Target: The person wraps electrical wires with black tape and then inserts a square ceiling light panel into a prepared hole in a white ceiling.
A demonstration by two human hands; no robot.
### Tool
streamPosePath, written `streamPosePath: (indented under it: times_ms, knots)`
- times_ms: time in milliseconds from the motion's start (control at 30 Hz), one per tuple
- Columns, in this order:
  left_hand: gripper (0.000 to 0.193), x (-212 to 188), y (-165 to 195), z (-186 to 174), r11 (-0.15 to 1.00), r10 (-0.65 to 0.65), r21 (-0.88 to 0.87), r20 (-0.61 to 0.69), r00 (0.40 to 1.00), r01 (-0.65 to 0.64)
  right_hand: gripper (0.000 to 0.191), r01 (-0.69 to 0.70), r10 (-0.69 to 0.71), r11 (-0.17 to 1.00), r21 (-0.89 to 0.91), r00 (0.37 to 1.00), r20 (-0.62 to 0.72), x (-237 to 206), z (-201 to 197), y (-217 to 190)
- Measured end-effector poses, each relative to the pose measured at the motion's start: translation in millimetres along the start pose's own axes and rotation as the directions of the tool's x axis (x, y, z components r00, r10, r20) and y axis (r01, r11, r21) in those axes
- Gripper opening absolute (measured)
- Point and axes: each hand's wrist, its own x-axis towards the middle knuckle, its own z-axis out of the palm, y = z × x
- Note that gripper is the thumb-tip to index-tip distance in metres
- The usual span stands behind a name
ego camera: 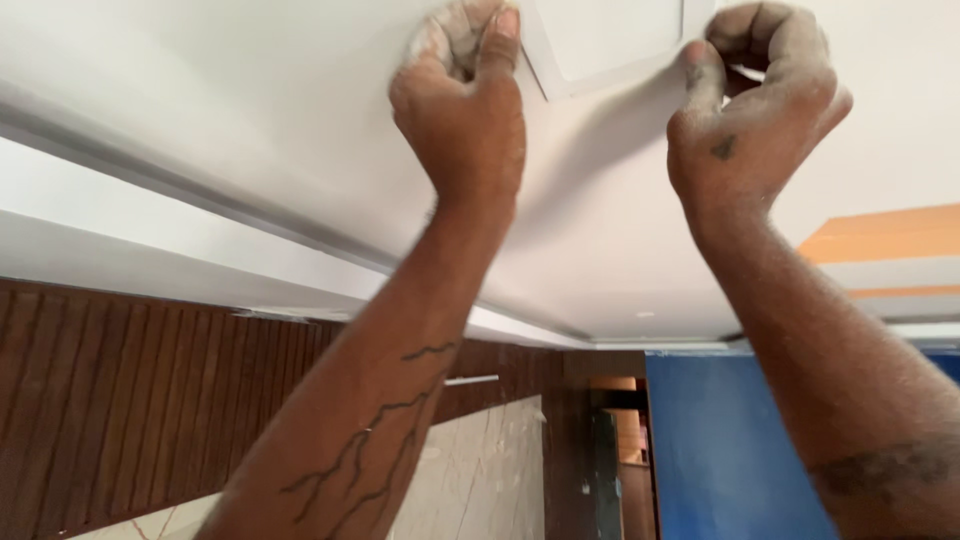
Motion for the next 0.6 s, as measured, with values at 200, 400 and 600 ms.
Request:
streamPosePath:
  times_ms: [200,400,600]
  knots:
    - [0.012,-14.1,-2.5,2.5,0.996,-0.041,0.079,-0.024,0.999,0.042,0.023,0.075,-0.078,0.996,0.053,0.996,0.042,-2.0,-12.4,-1.1]
    - [0.018,-30.4,-9.4,14.6,0.989,-0.11,0.096,-0.022,0.994,0.112,0.025,0.049,-0.05,0.998,0.028,0.998,0.037,0.9,-7.7,3.6]
    - [0.028,-38.7,-18.5,3.1,0.999,0.03,0.037,0.095,0.995,-0.034,0.02,-0.105,0.113,0.992,-0.064,0.984,0.139,10.0,-20.2,1.8]
